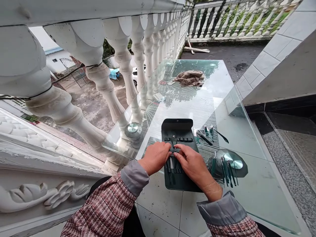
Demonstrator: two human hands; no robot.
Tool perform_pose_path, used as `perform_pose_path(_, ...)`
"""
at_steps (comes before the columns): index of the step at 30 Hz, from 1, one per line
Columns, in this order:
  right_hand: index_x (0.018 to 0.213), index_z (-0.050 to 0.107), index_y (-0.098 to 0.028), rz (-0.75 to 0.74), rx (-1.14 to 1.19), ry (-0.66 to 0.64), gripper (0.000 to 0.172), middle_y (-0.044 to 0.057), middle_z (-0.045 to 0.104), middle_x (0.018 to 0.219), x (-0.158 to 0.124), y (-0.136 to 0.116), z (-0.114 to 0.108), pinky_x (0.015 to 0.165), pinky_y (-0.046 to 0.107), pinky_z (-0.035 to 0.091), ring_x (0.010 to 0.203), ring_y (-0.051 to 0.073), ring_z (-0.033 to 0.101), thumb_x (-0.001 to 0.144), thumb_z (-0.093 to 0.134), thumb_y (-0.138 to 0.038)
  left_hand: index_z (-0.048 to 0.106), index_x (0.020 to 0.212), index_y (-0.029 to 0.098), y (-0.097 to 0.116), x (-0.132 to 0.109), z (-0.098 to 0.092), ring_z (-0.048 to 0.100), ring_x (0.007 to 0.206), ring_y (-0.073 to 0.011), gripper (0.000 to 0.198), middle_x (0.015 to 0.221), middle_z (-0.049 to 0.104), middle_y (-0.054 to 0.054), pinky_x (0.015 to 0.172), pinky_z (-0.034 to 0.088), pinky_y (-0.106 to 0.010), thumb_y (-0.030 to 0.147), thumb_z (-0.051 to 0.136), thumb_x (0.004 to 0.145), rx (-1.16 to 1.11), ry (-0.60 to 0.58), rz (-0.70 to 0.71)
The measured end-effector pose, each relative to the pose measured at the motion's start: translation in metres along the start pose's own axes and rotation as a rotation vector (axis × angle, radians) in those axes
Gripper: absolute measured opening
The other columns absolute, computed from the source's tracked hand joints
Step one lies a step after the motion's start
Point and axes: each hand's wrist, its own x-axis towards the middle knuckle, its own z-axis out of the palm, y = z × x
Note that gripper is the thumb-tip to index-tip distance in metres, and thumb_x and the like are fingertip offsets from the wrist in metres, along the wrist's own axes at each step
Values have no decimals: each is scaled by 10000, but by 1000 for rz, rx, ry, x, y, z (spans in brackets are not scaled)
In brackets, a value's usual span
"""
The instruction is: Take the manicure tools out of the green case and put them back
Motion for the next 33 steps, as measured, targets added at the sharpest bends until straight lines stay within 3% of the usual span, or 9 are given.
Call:
perform_pose_path(4,1030,607,-198,-76,-60,-27,264,65,633,920,2,5,1,748,324,442,850,201,585,855,433,-291,466,970,211,-1,0,1,560,902,-209,162,964,598,-34,691,474,-308,324,365,914,-20,10,4)
perform_pose_path(10,890,652,-206,-149,-116,-114,255,48,580,829,1,5,-2,724,294,449,779,170,579,882,410,-283,465,984,212,-2,-1,1,557,912,-207,171,980,595,-35,692,470,-310,314,344,919,-47,-15,-1)
perform_pose_path(19,978,640,-215,-268,-124,-180,317,53,551,871,-5,4,-7,690,273,456,787,152,545,896,334,-192,477,980,205,-1,-1,-1,563,907,-203,178,975,602,-43,698,467,-301,288,331,922,-58,-23,-17)
perform_pose_path(29,1000,644,-216,-349,-382,-107,333,75,578,906,-13,-1,-3,717,278,459,864,183,534,836,386,-82,482,1011,204,-2,2,-1,557,950,-207,195,1000,602,-57,732,452,-305,261,318,923,-55,-19,-22)
perform_pose_path(33,1171,566,-180,-363,-417,-28,405,114,594,1022,-18,-2,-7,746,307,475,927,212,548,840,358,-74,485,999,206,-3,4,-1,562,926,-205,177,968,605,-49,710,439,-295,244,334,913,-49,12,-12)
